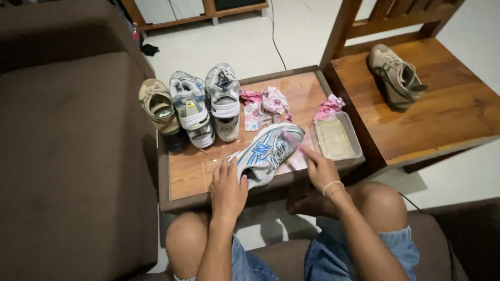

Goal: The person scrubs a white and blue sneaker with a pink toothbrush, repeatedly dipping the brush into a small container of liquid on a wooden table. The person holds the shoe with one hand and scrubs the upper and side panels with the other hand, rotating the shoe to access different areas.

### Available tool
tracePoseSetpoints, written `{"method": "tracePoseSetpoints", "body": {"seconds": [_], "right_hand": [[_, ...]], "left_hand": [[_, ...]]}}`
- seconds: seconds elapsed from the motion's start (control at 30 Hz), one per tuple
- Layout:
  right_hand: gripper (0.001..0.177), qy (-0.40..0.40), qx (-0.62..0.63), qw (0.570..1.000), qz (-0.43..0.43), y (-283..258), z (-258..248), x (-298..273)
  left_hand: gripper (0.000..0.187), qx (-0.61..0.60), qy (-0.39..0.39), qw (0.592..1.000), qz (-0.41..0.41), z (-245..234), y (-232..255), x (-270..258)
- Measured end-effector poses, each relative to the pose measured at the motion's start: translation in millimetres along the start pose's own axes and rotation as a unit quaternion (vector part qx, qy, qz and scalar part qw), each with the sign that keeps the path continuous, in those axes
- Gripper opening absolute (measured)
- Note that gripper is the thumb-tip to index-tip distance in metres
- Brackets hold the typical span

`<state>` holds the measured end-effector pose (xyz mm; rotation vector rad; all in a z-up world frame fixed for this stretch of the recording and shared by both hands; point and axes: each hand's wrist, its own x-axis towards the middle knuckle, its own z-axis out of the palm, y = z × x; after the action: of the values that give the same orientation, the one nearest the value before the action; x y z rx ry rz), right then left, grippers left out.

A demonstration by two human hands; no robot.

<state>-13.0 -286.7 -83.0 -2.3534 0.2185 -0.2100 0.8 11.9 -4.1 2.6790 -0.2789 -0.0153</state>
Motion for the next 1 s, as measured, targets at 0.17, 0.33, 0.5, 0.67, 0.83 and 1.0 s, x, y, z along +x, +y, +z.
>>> {"method": "tracePoseSetpoints", "body": {"seconds": [0.17, 0.33, 0.5, 0.67, 0.83, 1.0], "right_hand": [[0.036, -0.119, 0.136, 0.983, -0.035, -46.3, -15.5, -14.8], [0.04, -0.04, 0.045, 0.998, -0.022, -8.7, -4.7, -12.4], [0.039, -0.192, 0.187, 0.962, -0.052, -67.1, -25.9, -26.3], [0.041, -0.019, 0.048, 0.999, -0.012, -10.5, 1.3, -6.5], [0.039, -0.178, 0.183, 0.966, -0.029, -73.2, -23.6, -23.9], [0.042, 0.094, 0.04, 0.99, 0.102, 2.4, -45.1, -6.4]], "left_hand": [[0.063, -0.006, -0.022, 1.0, -0.01, -3.9, 2.7, 3.7], [0.063, -0.002, -0.019, 1.0, -0.015, -4.7, 3.9, -1.7], [0.062, -0.016, -0.06, 0.997, -0.039, -12.4, 8.1, 1.3], [0.062, -0.015, -0.051, 0.998, -0.036, -13.0, 10.0, -1.8], [0.062, -0.004, -0.057, 0.998, -0.036, -8.5, 5.2, 2.5], [0.068, -0.058, 0.011, 0.998, 0.0, -11.9, 12.3, -1.8]]}}
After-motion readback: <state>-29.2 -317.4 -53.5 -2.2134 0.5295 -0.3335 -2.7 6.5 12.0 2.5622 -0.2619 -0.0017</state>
